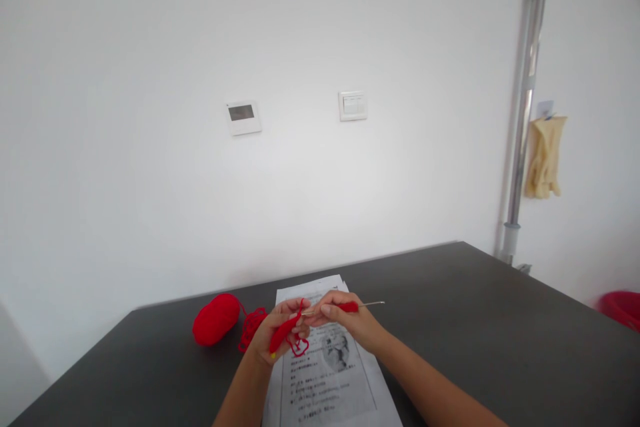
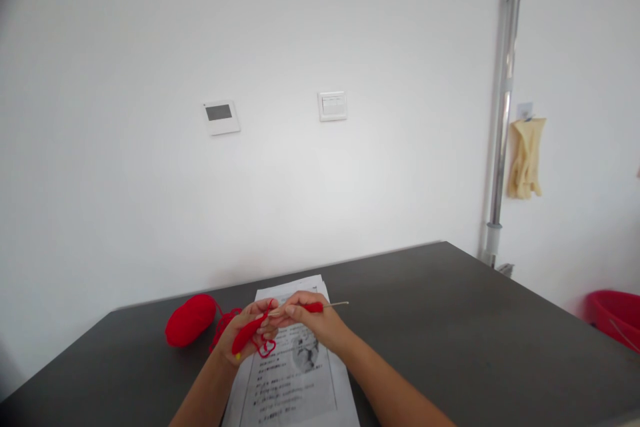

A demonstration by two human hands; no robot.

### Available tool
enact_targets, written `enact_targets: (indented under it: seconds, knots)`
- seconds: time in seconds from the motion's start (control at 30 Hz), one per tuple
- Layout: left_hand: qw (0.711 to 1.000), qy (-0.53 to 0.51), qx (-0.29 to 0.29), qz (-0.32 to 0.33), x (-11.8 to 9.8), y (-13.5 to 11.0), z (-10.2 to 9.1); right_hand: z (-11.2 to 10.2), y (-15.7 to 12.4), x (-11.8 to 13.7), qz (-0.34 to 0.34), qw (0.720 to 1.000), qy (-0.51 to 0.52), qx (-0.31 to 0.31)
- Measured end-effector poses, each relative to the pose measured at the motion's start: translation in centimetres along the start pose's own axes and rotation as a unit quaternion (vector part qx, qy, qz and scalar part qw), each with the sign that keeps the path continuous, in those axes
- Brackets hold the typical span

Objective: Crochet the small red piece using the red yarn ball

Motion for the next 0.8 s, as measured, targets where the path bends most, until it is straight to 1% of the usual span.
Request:
enact_targets:
  seconds: [0.23, 0.5, 0.67, 0.8]
  knots:
    - [0.999, 0.028, -0.022, -0.002, 0.0, 0.1, -0.1, -0.7, 0.1, -0.7, 0.002, 0.999, 0.037, -0.039]
    - [0.993, 0.067, -0.097, 0.02, -0.3, 0.3, -1.2, -1.8, 0.3, -1.0, -0.005, 0.997, 0.011, -0.073]
    - [0.989, 0.084, -0.119, 0.032, -0.5, 0.4, -1.5, -2.2, 0.3, -0.9, -0.01, 0.997, -0.023, -0.074]
    - [0.99, 0.092, -0.109, 0.021, -0.6, 0.4, -1.5, -2.1, 0.4, -1.0, -0.016, 0.997, -0.047, -0.059]
Point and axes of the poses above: each hand's wrist, its own y-axis towards the middle knuckle, its own z-axis out of the palm, x = y × z, the point moved 8 cm from there along y, towards the middle knuckle, and after that the axes turned 1 degree about y, right-handed, at the moved point
